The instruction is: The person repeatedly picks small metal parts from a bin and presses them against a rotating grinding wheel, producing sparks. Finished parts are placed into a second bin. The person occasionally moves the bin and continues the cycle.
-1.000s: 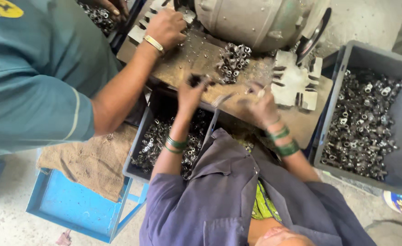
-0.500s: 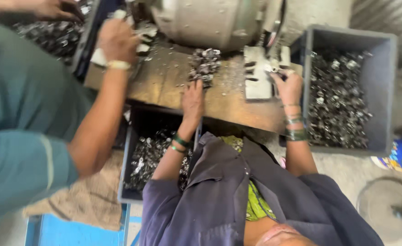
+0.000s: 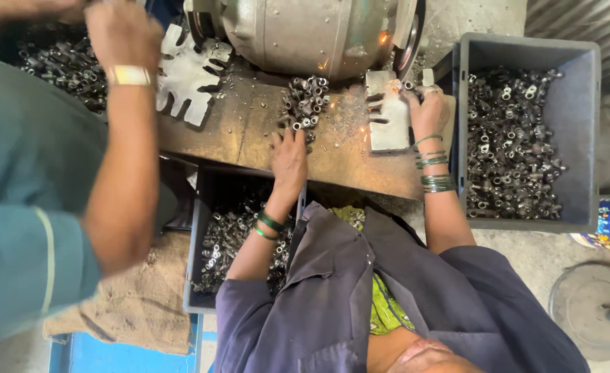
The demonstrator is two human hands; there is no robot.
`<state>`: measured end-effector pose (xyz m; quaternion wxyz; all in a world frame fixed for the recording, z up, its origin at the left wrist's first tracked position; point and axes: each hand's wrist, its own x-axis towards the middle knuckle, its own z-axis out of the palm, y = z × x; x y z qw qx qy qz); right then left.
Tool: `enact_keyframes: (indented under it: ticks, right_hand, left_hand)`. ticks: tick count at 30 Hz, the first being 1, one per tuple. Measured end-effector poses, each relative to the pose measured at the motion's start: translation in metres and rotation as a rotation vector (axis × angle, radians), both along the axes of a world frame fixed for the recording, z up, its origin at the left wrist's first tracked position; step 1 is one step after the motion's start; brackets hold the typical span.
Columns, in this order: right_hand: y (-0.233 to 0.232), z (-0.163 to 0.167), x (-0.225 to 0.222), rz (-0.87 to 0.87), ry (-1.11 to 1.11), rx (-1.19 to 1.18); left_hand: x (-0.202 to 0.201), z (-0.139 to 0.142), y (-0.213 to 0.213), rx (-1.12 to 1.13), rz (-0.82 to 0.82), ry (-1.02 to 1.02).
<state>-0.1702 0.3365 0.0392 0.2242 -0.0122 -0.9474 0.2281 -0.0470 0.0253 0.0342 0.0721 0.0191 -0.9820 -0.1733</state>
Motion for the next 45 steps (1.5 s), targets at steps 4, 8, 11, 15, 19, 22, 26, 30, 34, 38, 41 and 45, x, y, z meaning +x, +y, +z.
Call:
enact_keyframes:
  ticks: [4,8,11,15,19,22,26,30,34,38,41,45]
  right_hand:
    - [-0.003,0.005,0.001,0.003,-0.026,-0.036]
    - [-0.002,0.003,-0.002,-0.003,-0.033,0.026]
    - [0.000,-0.007,-0.007,-0.023,-0.008,0.044]
    - [0.001,-0.013,-0.007,0.043,0.065,0.112]
    - [-0.025,-0.011,0.026,0.375,0.136,0.151]
    - [-0.065,-0.012,0.079,0.843,-0.259,-0.555]
    - [-0.083,-0.013,0.111,0.764,-0.754,-0.831]
    - [-0.033,-0.009,0.071,0.498,-0.372,-0.422]
    - [0.027,-0.006,0.028,0.296,-0.242,-0.086]
    - [0.040,-0.010,0.021,0.159,-0.122,-0.119]
    - [0.034,-0.013,0.019,0.158,0.062,-0.089]
    - [0.027,-0.003,0.012,0.154,0.058,-0.026]
  left_hand:
    - [-0.006,-0.006,0.005,-0.063,-0.014,0.087]
    - [-0.009,-0.001,0.001,-0.042,-0.041,-0.063]
    - [-0.009,0.010,-0.008,0.234,-0.053,0.076]
    - [-0.003,0.027,-0.020,0.721,-0.017,0.108]
    - [0.019,0.048,-0.034,1.030,-0.085,0.078]
    - [0.039,0.061,-0.035,0.894,-0.316,0.132]
    - [0.034,0.060,-0.020,0.748,-0.470,0.101]
    - [-0.016,0.034,-0.026,0.589,-0.054,0.037]
    - [-0.066,0.000,-0.046,0.155,0.168,0.115]
    - [-0.080,-0.018,-0.046,0.316,0.128,-0.091]
    - [-0.075,-0.024,-0.048,0.640,0.169,0.071]
    - [-0.061,-0.023,-0.056,0.902,0.196,0.196]
